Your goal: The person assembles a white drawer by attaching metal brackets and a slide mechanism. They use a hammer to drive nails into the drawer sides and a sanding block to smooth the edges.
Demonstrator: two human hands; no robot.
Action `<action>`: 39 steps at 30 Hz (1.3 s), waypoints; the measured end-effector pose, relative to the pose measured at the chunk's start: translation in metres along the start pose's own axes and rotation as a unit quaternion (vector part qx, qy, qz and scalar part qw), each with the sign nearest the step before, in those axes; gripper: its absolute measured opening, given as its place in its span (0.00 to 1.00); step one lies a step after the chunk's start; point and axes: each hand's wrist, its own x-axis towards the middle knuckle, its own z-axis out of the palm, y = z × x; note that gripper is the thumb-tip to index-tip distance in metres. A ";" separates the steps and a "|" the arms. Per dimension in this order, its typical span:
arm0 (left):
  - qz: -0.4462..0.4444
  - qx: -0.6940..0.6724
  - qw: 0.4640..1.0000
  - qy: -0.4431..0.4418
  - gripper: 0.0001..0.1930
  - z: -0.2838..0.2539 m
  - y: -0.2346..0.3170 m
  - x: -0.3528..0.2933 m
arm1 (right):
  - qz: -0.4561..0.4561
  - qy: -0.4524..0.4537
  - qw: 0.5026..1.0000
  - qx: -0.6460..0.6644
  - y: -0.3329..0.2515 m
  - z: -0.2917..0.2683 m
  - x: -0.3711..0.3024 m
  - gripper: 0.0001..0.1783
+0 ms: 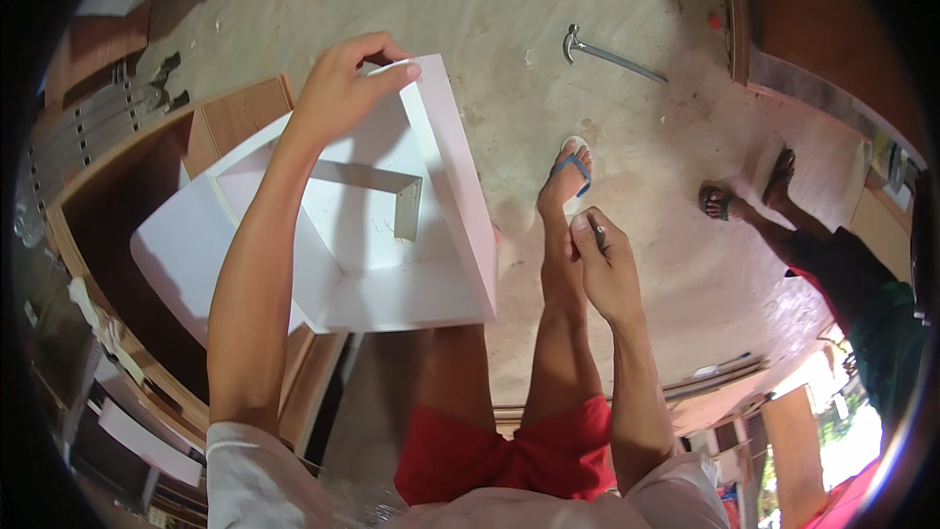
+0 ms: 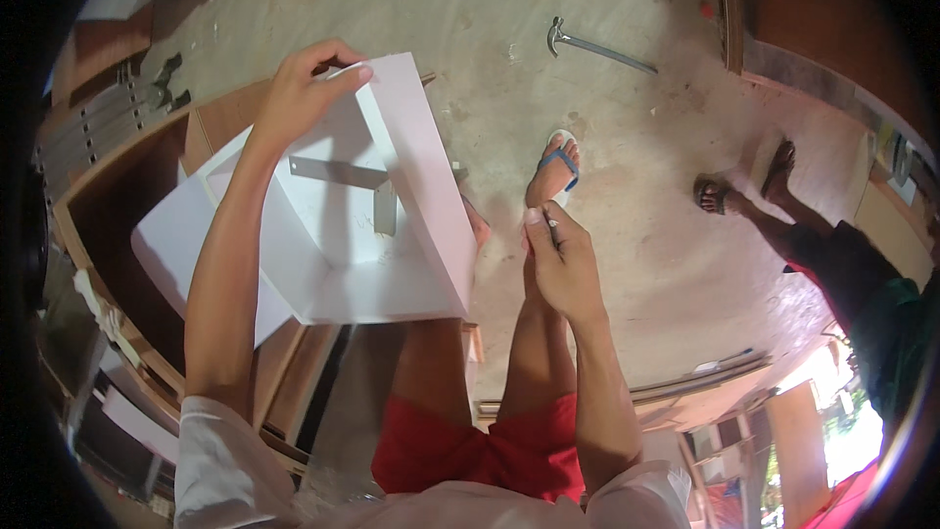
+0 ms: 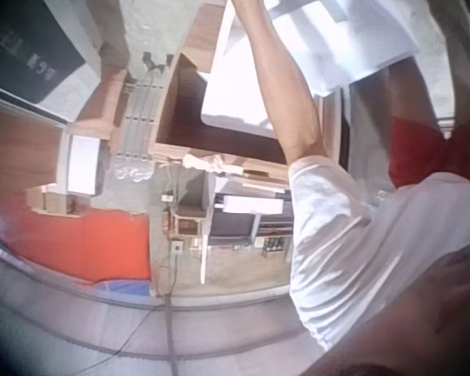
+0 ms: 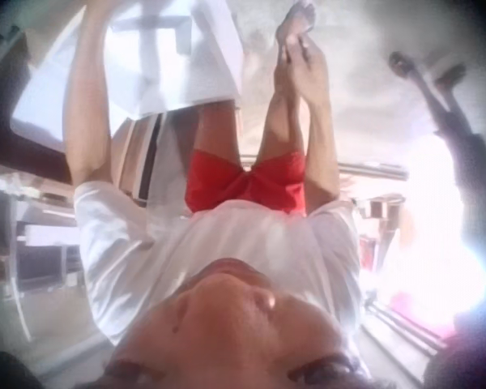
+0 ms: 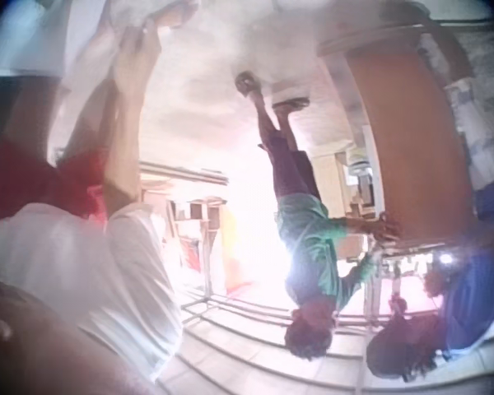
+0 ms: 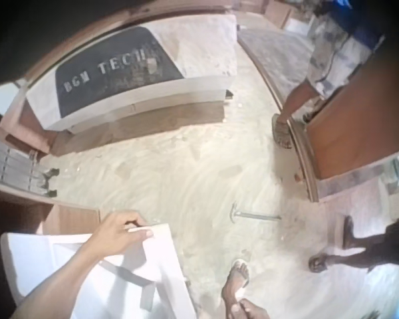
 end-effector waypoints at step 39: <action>-0.167 -0.259 0.853 0.421 0.16 0.126 0.023 -0.020 | -0.169 -0.287 0.923 -0.193 -0.130 0.061 0.192 0.25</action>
